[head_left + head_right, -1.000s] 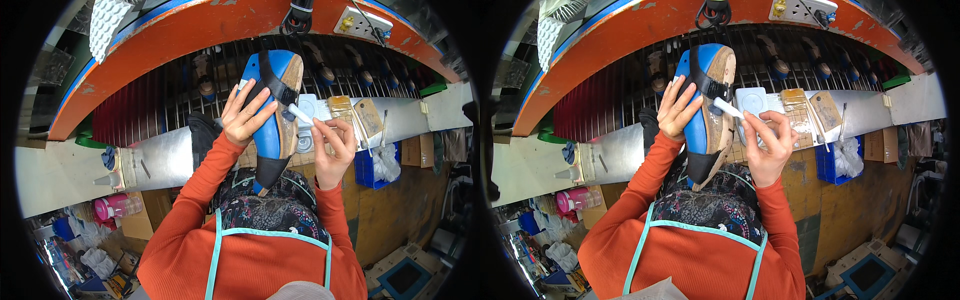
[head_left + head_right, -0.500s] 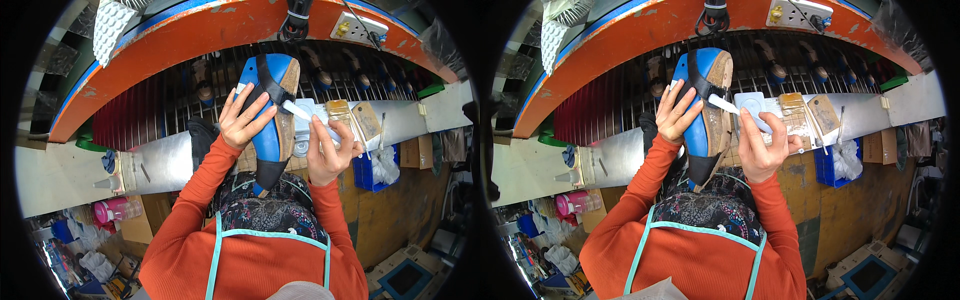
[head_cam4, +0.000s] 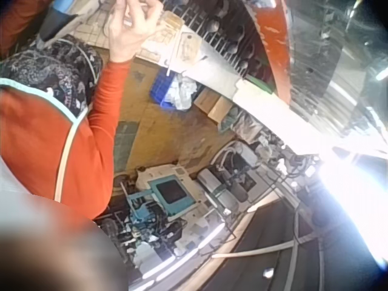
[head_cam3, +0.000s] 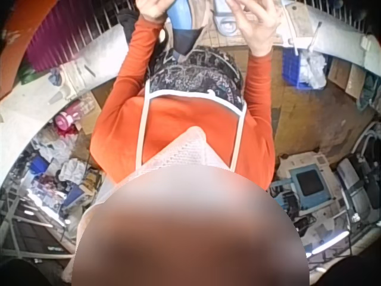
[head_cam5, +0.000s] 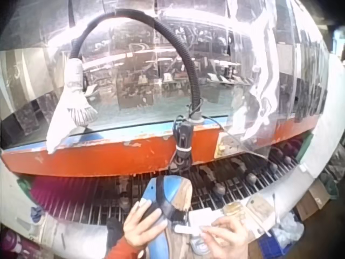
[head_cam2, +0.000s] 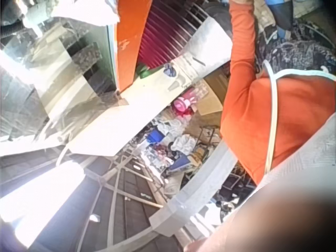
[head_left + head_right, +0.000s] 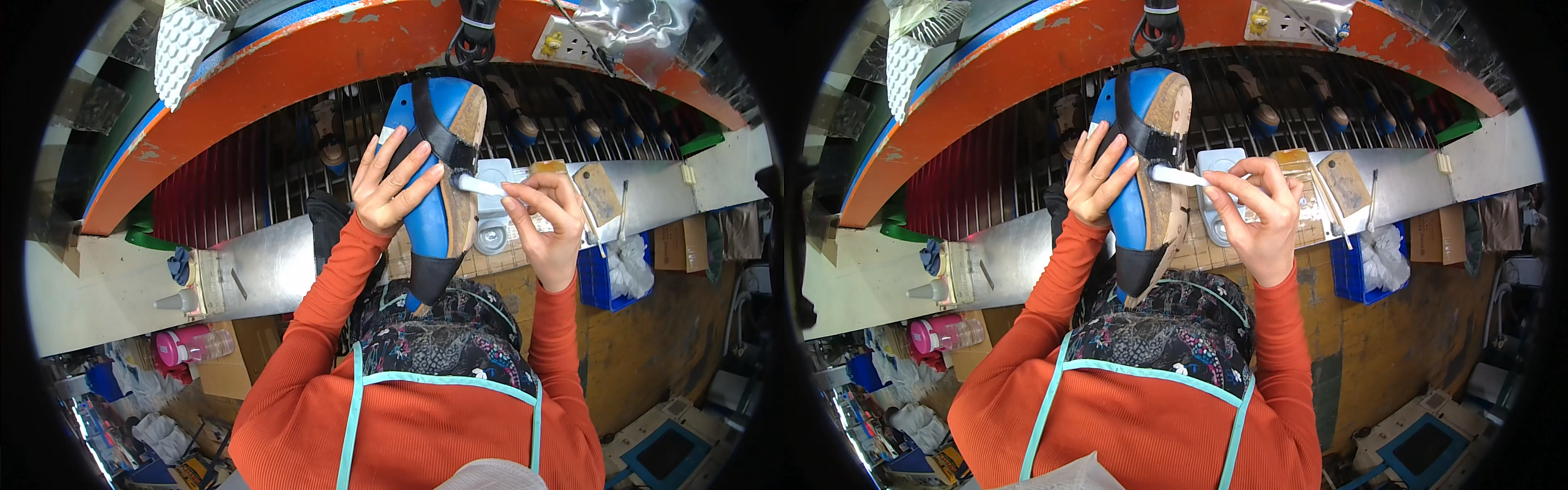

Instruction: The person applies glue to the sole and strap areas of a blue and black sandal using a small brush. They repeatedly dip the brush into a white container and spread the adhesive along the edges and underside of the shoe.

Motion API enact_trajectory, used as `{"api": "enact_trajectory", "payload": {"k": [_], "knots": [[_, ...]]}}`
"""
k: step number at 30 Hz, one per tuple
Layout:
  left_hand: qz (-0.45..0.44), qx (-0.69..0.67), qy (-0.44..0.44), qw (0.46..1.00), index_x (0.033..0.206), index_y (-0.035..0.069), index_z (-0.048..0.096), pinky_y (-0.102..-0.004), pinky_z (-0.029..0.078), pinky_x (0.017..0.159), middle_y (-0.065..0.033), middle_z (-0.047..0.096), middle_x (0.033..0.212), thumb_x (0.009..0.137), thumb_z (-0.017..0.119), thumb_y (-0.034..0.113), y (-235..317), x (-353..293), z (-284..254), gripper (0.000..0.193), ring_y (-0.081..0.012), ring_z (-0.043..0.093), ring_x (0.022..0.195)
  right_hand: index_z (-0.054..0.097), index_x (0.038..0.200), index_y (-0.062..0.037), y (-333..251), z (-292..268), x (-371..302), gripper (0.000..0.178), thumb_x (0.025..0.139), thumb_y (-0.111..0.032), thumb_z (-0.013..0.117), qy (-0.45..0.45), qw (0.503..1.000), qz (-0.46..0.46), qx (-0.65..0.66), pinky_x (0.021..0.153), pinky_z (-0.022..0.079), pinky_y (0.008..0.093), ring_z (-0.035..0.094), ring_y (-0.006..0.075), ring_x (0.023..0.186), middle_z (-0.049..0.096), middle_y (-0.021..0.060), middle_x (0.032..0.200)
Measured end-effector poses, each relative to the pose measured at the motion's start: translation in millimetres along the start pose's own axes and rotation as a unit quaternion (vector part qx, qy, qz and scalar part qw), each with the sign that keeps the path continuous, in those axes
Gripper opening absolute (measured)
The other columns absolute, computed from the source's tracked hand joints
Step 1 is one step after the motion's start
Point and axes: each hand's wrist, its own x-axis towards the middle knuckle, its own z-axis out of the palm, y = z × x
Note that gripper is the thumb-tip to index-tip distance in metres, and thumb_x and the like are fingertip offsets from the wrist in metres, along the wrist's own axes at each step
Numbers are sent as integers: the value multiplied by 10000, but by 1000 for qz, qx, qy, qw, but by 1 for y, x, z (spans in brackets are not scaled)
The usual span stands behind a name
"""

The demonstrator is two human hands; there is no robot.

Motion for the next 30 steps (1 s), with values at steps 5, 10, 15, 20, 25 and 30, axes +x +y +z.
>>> {"api": "enact_trajectory", "payload": {"k": [5,10,15,20,25,30], "knots": [[-10,10,-3,1000,1083,242,706,-521,480,932,-39,665,1203,761,711,154,-1,-4,-2,334,-355,597,1163,764,916,-139,2,-1,-6,163,753,-137,776,-24,999,9,40,708,303,290,525,84,635,611,-21,845],[-32,17,8,999,1078,210,710,-518,460,958,-71,667,1203,769,700,154,1,-9,-2,314,-363,592,1170,749,934,-46,1,1,-21,172,763,-35,755,-45,993,51,93,702,433,273,564,124,709,600,47,876],[-60,26,26,998,1089,192,708,-511,457,964,-84,659,1219,773,699,143,4,-13,1,320,-371,589,1174,758,922,-87,-1,10,-37,165,758,-83,770,-7,992,60,114,704,374,265,531,103,614,613,18,851],[-67,31,41,996,1101,170,704,-511,460,966,-112,659,1215,770,715,158,4,-16,4,332,-378,592,1170,758,922,-79,-3,14,-49,169,754,-69,768,12,988,74,134,677,399,270,553,122,687,614,36,866],[-80,30,57,995,1107,156,700,-511,458,971,-128,657,1213,777,715,156,5,-18,9,331,-386,590,1172,759,923,-76,-4,15,-57,177,747,-68,769,23,988,77,135,685,412,279,557,136,727,613,37,865],[-92,22,64,993,1111,152,699,-511,455,974,-132,656,1214,790,708,161,5,-19,11,321,-390,588,1173,754,932,-56,-9,6,-59,182,751,-54,762,-8,992,75,103,691,441,283,569,144,758,608,41,879]]}}
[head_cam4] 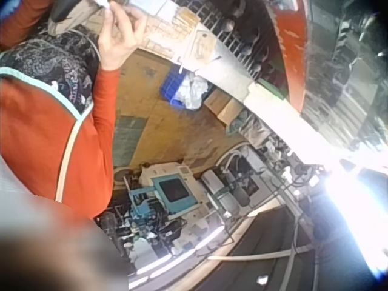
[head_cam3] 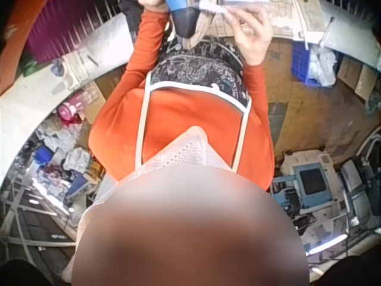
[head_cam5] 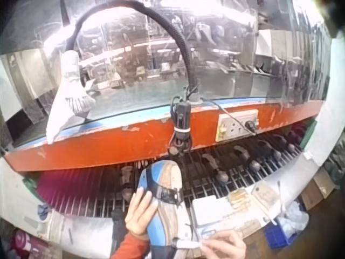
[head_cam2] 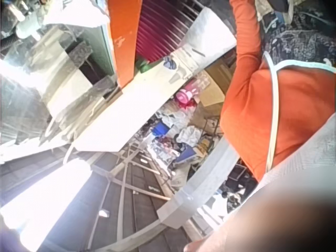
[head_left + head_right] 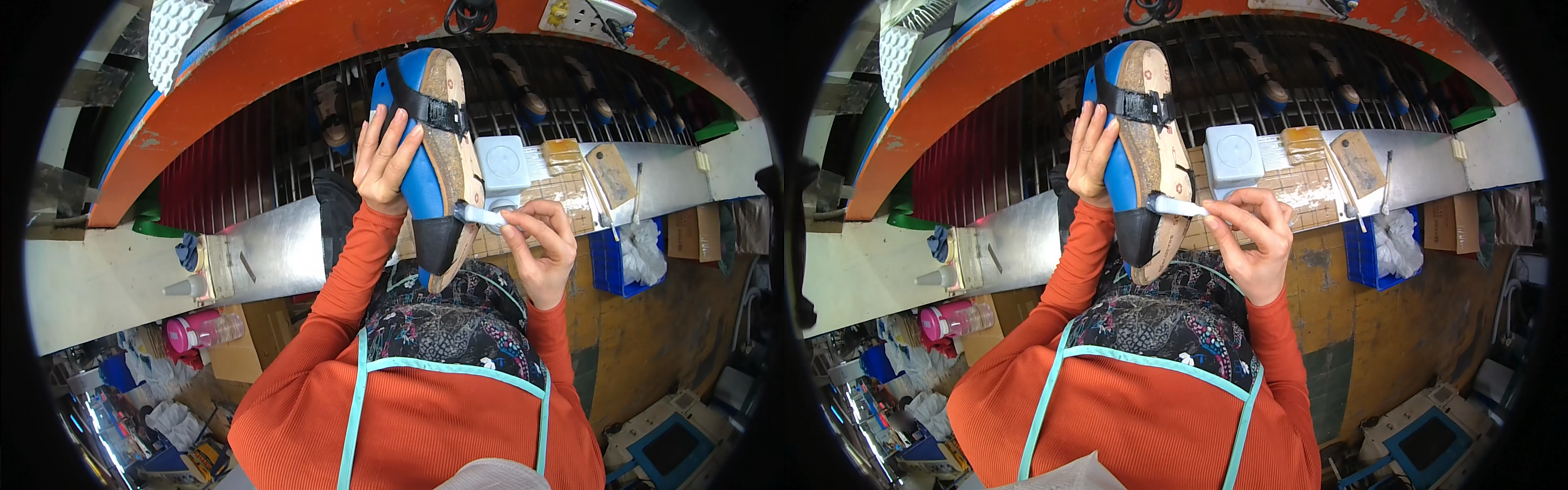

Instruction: The person applies glue to the sole and strap areas of a blue and black sandal using a small brush. They repeatedly dip the brush into a white container and spread the adhesive along the edges and underside of the shoe.

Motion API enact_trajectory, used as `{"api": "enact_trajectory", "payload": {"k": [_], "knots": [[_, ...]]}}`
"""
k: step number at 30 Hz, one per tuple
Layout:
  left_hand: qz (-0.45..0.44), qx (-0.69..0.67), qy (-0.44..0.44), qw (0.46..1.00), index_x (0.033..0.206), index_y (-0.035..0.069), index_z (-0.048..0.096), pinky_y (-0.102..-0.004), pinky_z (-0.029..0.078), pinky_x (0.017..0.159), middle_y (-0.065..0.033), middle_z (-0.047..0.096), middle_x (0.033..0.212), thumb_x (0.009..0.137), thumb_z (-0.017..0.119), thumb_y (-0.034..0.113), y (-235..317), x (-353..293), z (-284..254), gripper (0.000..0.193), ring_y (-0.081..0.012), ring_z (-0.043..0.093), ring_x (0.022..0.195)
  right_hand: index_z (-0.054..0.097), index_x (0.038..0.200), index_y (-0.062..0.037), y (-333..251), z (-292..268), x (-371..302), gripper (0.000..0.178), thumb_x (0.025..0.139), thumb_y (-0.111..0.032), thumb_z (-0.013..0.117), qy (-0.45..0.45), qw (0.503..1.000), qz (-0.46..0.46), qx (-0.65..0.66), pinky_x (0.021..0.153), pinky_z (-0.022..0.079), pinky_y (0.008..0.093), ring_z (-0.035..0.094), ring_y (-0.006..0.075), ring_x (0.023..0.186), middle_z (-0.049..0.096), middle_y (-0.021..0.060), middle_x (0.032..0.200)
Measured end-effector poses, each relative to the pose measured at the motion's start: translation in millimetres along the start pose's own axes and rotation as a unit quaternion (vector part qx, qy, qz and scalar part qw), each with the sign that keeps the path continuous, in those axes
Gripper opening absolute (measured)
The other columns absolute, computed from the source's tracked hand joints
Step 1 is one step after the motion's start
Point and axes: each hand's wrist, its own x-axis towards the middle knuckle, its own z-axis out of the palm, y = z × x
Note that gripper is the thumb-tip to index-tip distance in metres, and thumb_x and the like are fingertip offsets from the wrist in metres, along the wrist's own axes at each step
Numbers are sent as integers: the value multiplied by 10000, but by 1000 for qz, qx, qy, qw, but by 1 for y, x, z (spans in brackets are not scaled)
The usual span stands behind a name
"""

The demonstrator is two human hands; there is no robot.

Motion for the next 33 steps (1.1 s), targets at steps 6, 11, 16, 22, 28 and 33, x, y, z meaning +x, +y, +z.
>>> {"api": "enact_trajectory", "payload": {"k": [6,11,16,22,28,33], "knots": [[-17,1,7,1000,1155,188,678,-530,417,1009,-140,624,1265,801,704,156,6,-3,4,357,-393,561,1207,736,948,-10,9,8,21,145,804,-30,730,76,993,63,66,709,467,260,573,138,825,588,65,921],[-64,9,20,998,1183,213,662,-549,386,1032,-144,596,1305,787,710,145,8,-10,8,405,-390,540,1231,726,960,16,-2,7,6,147,821,-30,712,25,979,157,125,762,453,254,559,148,863,575,65,916],[-102,26,7,994,1183,210,671,-556,383,1032,-145,597,1303,767,711,125,6,-15,9,426,-391,535,1234,730,970,15,-15,0,-12,163,809,-12,715,3,972,169,163,804,450,262,558,158,907,580,80,950],[-103,32,6,994,1197,213,670,-559,396,1016,-137,587,1319,760,708,112,7,-16,10,450,-394,525,1242,733,984,-1,-11,12,-8,178,807,-14,724,28,981,145,127,797,462,273,562,161,903,571,78,974],[-102,43,0,994,1190,223,675,-568,397,1007,-133,585,1323,746,716,119,2,-16,9,457,-407,531,1229,739,993,-25,-8,19,6,181,812,-20,727,40,992,90,75,693,468,242,558,141,857,564,71,962],[-95,48,6,994,1184,228,678,-564,400,1004,-130,589,1319,740,715,121,-3,-15,8,458,-401,535,1227,742,994,-33,-8,22,19,186,809,-14,729,50,998,39,18,617,466,223,555,117,813,563,68,967]]}}
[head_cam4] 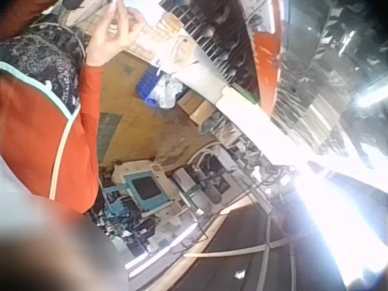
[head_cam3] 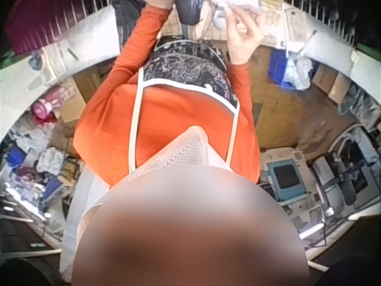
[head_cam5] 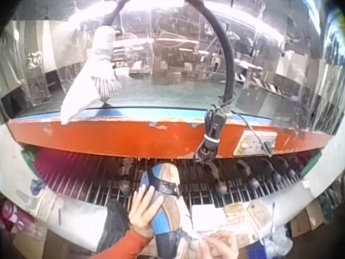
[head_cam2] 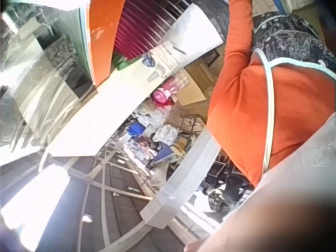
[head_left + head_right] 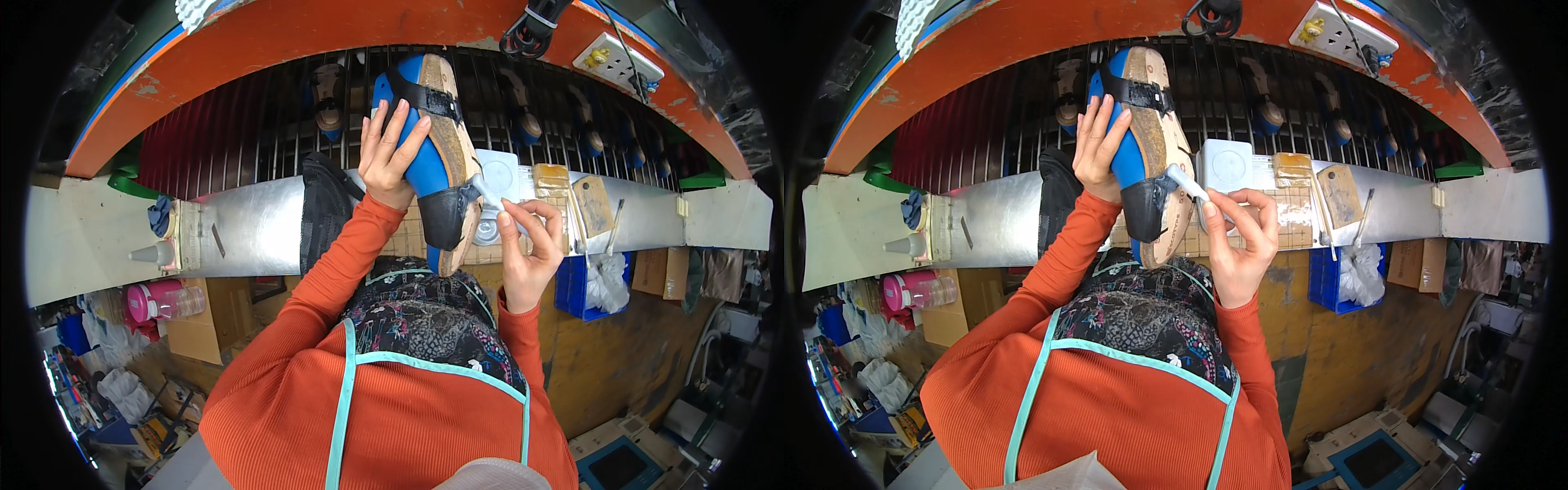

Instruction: The person applies glue to the sole and strap areas of a blue and black sandal using a small brush. They repeatedly dip the brush into a white container and spread the adhesive along the edges and underside of the shoe.

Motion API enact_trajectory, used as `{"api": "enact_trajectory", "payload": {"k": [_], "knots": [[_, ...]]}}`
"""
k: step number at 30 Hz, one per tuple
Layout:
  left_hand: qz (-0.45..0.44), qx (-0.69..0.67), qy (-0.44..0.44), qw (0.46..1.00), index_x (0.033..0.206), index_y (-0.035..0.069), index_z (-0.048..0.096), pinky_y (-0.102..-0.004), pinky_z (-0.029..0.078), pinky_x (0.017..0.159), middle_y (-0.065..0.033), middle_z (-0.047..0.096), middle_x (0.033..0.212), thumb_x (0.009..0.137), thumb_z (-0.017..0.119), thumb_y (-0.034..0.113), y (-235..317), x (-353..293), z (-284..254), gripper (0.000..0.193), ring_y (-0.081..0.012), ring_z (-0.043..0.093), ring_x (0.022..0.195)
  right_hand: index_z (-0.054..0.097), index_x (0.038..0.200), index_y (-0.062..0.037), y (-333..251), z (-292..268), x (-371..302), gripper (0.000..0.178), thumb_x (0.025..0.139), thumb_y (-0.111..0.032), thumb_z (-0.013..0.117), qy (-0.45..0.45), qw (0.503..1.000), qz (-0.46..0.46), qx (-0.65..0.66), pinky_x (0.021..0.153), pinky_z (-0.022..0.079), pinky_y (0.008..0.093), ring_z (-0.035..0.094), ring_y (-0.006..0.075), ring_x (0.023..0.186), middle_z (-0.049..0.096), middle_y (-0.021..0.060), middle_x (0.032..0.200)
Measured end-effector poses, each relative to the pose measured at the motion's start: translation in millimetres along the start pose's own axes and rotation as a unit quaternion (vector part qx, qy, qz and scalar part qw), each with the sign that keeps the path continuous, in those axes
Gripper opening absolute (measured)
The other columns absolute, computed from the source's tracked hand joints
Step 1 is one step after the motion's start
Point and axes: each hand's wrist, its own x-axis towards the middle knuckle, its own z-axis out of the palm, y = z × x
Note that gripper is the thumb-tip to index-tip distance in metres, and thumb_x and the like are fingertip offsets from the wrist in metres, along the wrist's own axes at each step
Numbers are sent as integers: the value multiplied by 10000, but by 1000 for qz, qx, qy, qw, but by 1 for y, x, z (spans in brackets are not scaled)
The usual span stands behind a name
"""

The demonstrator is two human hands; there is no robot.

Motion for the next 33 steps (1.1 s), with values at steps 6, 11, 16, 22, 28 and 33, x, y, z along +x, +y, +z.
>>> {"api": "enact_trajectory", "payload": {"k": [6,11,16,22,28,33], "knots": [[-2,-4,7,1000,1179,230,683,-554,409,998,-121,602,1304,734,708,104,0,3,1,463,-396,541,1222,743,988,-37,4,2,2,188,802,-11,734,2,999,-31,24,618,477,232,552,119,800,566,69,971],[-12,-4,-6,1000,1192,231,679,-540,416,998,-117,607,1295,724,708,90,4,5,1,490,-394,548,1210,740,980,-33,7,0,-5,183,799,-9,736,-4,999,-26,34,632,484,230,560,127,822,566,68,965],[-27,-14,-15,999,1212,228,666,-533,415,1007,-107,595,1313,709,715,67,6,6,4,530,-397,545,1208,738,976,-27,7,-2,-12,187,791,5,739,-4,998,-24,54,620,502,231,565,133,831,564,70,967],[-45,-29,-28,998,1252,231,635,-526,414,1017,-100,577,1335,688,732,55,7,6,6,599,-393,532,1223,737,969,-24,3,-7,-18,192,780,6,748,-14,999,-29,34,639,499,240,571,135,838,571,66,969],[-80,-37,-47,995,1261,224,628,-528,411,1023,-110,571,1340,691,754,99,10,6,7,597,-395,527,1227,758,949,-83,3,-12,-26,227,727,-52,793,-10,999,-29,-11,792,381,295,564,143,819,605,41,951],[-91,-58,-58,992,1255,213,633,-518,407,1032,-121,571,1338,691,772,149,9,6,6,585,-389,529,1227,750,958,-48,3,-10,-13,204,757,-21,763,-18,998,-20,58,753,449,278,565,151,831,592,64,975]]}}
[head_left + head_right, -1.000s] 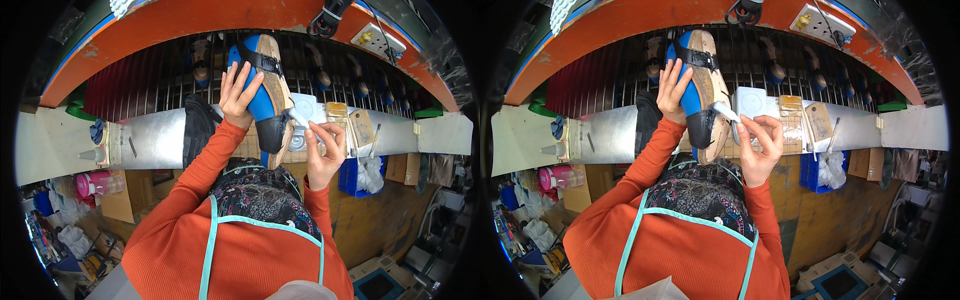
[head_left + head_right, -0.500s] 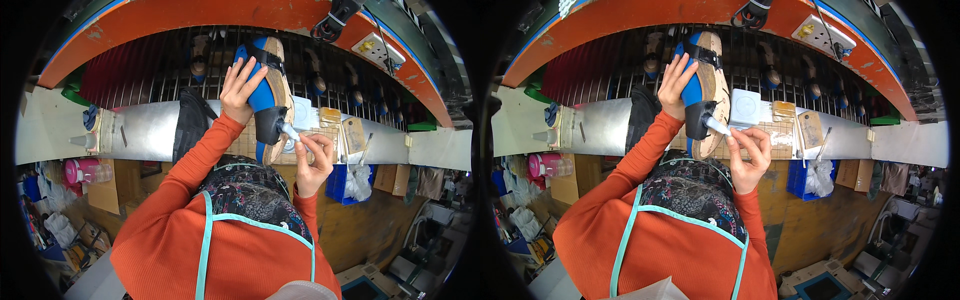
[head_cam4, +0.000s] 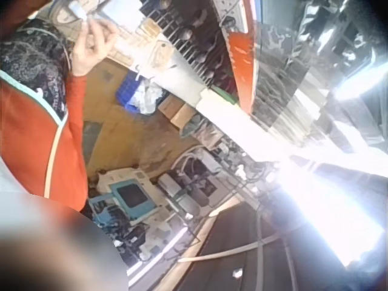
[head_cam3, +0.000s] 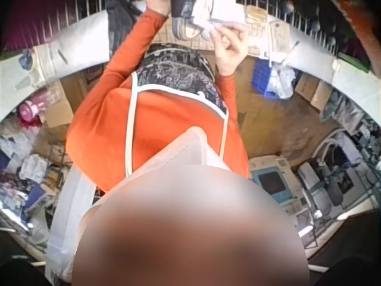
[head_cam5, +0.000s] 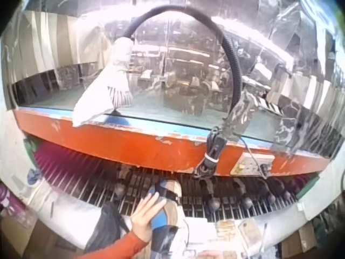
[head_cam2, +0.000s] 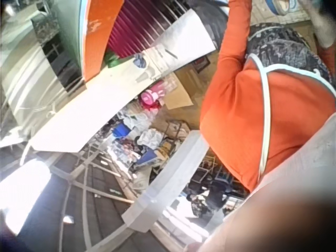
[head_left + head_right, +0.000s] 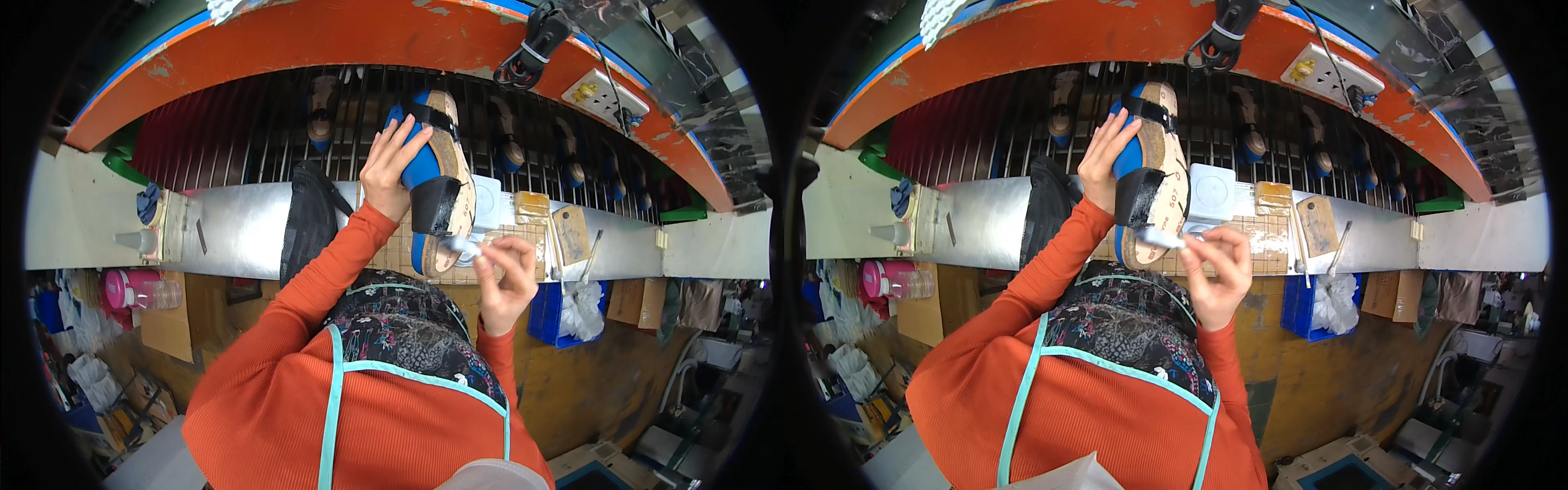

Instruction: The person applies glue to the sole and strap areas of a blue and black sandal using a small brush. They repeatedly dip the brush into a white container and spread the adhesive along the edges and underside of the shoe.

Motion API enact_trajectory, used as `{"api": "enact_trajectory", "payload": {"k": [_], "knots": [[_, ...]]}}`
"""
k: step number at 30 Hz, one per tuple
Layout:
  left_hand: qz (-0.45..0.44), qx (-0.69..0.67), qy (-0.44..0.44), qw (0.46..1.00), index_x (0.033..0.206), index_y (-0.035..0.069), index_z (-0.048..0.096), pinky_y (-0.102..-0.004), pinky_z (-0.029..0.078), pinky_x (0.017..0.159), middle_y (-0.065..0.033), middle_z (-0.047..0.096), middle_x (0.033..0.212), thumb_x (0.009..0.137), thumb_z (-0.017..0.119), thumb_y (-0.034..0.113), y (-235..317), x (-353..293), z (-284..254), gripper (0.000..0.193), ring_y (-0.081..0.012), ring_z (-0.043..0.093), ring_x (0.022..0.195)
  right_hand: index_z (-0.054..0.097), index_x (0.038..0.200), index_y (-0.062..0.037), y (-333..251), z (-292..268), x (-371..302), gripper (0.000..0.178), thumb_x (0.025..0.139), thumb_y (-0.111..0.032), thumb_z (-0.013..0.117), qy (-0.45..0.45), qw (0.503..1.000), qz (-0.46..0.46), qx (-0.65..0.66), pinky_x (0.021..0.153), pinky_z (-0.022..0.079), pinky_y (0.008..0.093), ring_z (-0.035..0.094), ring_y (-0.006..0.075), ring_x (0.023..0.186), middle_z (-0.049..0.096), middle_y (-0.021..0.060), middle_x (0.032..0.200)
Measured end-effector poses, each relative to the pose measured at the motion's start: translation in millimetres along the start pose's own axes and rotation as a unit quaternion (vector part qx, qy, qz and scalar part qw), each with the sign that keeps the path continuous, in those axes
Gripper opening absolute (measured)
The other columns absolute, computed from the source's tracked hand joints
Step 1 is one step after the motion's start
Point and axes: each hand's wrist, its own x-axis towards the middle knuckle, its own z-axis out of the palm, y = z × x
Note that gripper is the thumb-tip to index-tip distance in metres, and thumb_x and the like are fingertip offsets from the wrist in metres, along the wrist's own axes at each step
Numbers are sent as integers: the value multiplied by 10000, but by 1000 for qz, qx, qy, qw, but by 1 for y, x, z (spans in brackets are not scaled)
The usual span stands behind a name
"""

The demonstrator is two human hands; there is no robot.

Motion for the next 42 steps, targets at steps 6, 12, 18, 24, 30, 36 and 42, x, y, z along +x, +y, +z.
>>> {"api": "enact_trajectory", "payload": {"k": [6,12,18,24,30,36,42], "knots": [[-19,-19,-17,1000,1239,173,642,-494,414,1031,-144,574,1327,709,757,126,-5,-3,4,544,-387,536,1222,739,972,-14,14,-1,10,179,794,-2,728,-46,998,50,21,742,479,272,580,157,872,587,76,970],[-53,-26,-22,998,1199,116,660,-422,440,1020,-171,614,1259,732,718,26,-20,-18,-7,479,-361,574,1187,746,945,-41,89,-43,-34,162,784,-52,728,-71,971,228,-15,787,448,301,597,154,848,641,77,851],[-87,-12,-61,994,1207,117,654,-385,459,1006,-166,607,1273,734,701,-23,-31,-36,-16,496,-331,580,1187,756,881,-177,171,-40,-83,102,826,-242,700,-46,896,207,-390,774,316,366,603,190,770,660,21,831],[-117,7,-98,988,1225,139,641,-391,456,1012,-171,601,1278,737,678,-70,-34,-52,-14,532,-342,569,1198,747,857,-185,191,-25,-92,84,804,-235,706,-31,881,122,-456,767,299,391,601,198,749,637,21,810],[-115,13,-119,986,1215,157,642,-416,451,1021,-167,605,1268,689,710,-68,-41,-59,-9,576,-364,560,1197,758,865,-139,175,-28,-83,88,795,-173,717,-96,894,274,-342,746,362,363,607,186,724,646,17,796],[-88,49,-132,986,1219,175,635,-426,457,1012,-152,602,1279,617,778,-20,-37,-53,-9,649,-379,563,1186,742,955,-9,77,-29,-42,149,813,-44,713,-67,962,260,52,689,434,224,566,119,789,611,40,824],[-65,55,-115,990,1229,189,631,-439,453,1011,-139,597,1291,596,812,30,-30,-41,-11,677,-398,551,1191,742,963,-6,13,-18,-23,173,790,-21,737,-52,991,120,40,743,461,255,572,144,822,605,64,897]]}}
